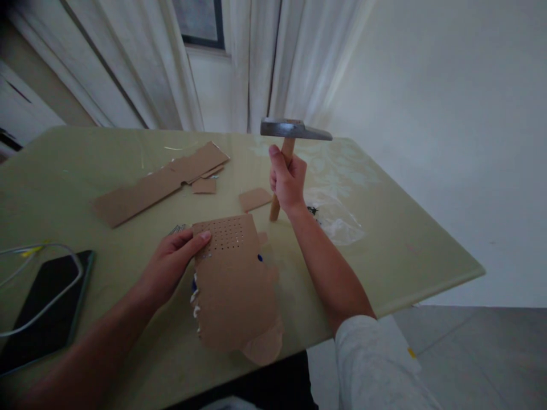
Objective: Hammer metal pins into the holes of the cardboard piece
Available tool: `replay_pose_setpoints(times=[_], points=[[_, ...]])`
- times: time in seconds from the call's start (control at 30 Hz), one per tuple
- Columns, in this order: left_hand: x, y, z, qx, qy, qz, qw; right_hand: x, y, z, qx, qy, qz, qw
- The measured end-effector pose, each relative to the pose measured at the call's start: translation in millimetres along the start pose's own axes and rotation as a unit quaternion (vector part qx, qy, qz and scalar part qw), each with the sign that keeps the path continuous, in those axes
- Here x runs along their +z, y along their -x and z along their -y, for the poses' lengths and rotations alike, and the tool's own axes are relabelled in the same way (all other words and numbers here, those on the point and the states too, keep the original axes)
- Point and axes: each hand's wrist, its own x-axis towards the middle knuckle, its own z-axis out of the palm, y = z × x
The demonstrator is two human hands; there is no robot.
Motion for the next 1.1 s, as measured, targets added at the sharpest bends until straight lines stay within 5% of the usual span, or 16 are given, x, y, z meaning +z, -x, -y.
replay_pose_setpoints(times=[1.1], points=[[-1.2,-2.9,9.2,-0.031,-0.018,0.046,0.998,0.7,0.0,-0.7,0.003,0.000,0.009,1.000]])
